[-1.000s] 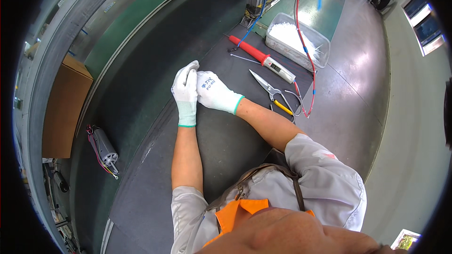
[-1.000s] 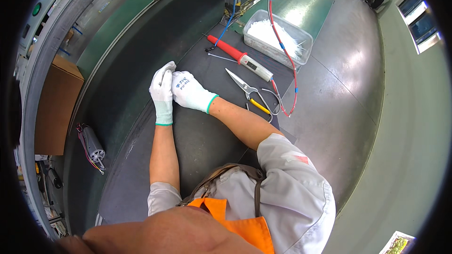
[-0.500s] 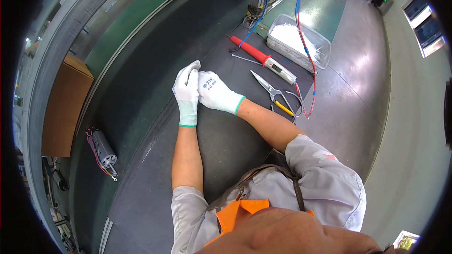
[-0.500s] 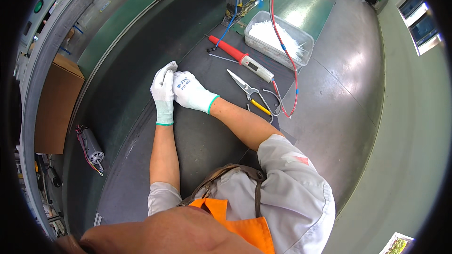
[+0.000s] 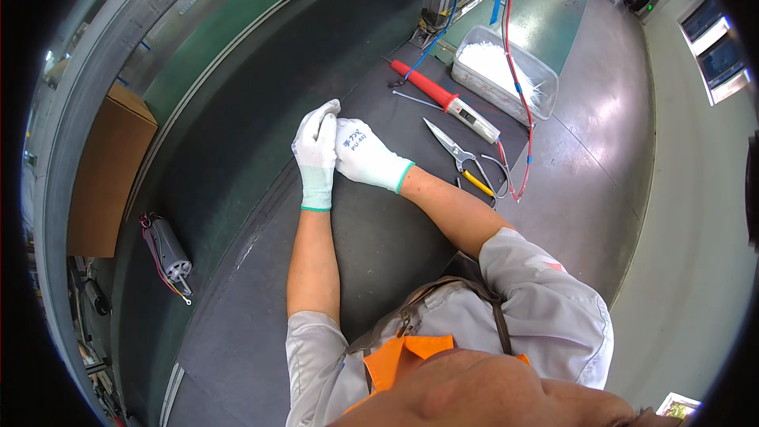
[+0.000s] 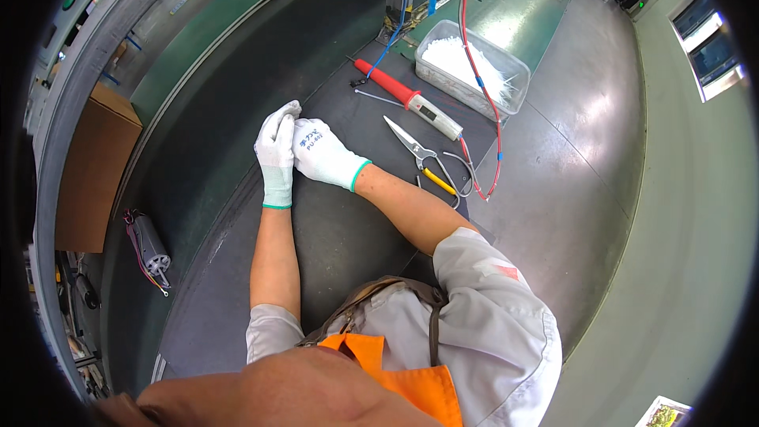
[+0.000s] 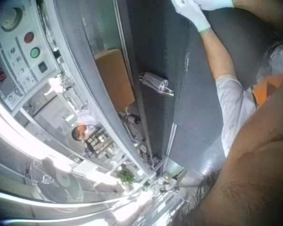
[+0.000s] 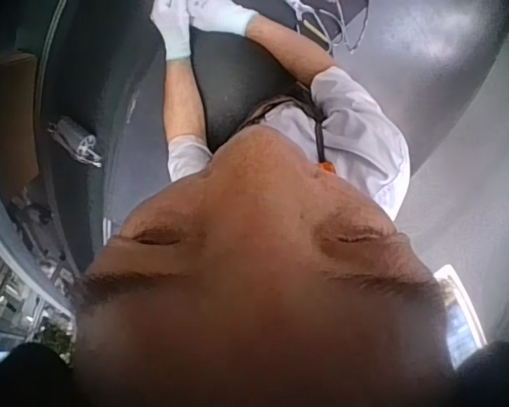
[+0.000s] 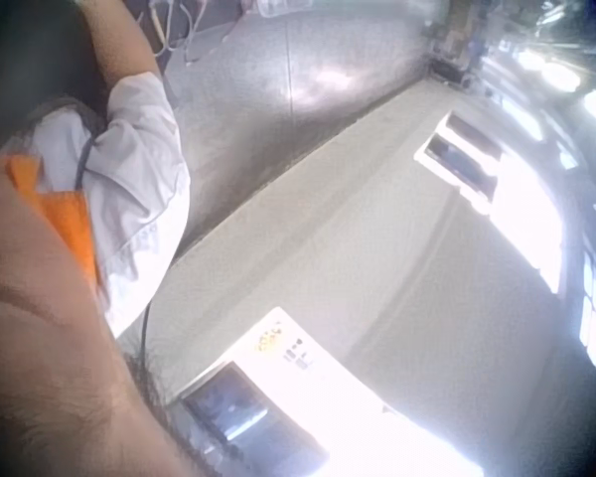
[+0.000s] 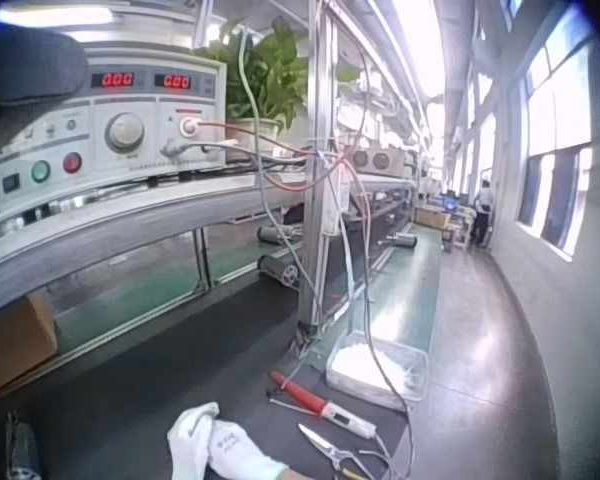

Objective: The person assembles small electric motors on a factory workbench. They connect wires to the motor terminals, secure them with zip ties, and use a soldering iron to heat-shrink the connections. The person handles multiple motors sequentially, performing the same assembly steps for each unit.

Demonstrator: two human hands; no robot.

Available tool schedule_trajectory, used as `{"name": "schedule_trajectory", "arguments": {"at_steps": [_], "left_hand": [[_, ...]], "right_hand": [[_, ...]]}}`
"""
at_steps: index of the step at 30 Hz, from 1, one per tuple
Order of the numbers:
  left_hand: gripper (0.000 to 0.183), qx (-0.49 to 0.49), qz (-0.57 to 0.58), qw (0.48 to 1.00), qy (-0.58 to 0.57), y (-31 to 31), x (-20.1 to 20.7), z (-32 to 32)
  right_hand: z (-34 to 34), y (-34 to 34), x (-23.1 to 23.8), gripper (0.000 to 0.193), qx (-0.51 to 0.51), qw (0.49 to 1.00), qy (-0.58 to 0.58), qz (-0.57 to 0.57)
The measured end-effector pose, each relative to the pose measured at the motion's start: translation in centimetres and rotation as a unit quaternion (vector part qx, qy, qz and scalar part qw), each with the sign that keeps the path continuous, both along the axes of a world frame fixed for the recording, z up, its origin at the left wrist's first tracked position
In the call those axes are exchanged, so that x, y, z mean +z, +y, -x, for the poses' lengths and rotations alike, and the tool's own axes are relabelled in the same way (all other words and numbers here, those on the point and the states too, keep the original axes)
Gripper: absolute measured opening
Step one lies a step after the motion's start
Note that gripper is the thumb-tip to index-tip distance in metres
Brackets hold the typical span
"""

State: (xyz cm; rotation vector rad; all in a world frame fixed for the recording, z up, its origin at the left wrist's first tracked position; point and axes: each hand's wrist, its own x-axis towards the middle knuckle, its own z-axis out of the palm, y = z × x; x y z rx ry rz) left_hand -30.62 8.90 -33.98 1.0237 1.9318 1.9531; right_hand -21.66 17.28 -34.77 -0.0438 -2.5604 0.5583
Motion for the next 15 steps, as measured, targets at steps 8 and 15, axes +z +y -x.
{"name": "schedule_trajectory", "arguments": {"at_steps": [8,15], "left_hand": [[0.027,-0.002,0.022,0.999,0.026,0.18,-0.41,0.47],[0.023,0.013,0.001,1.000,0.011,0.56,-0.56,0.47]], "right_hand": [[0.25,0.19,-0.07,0.026,0.002,1.000,-0.029,0.010],[0.53,0.40,-0.44,0.027,0.007,1.000,-0.008,0.007]]}}
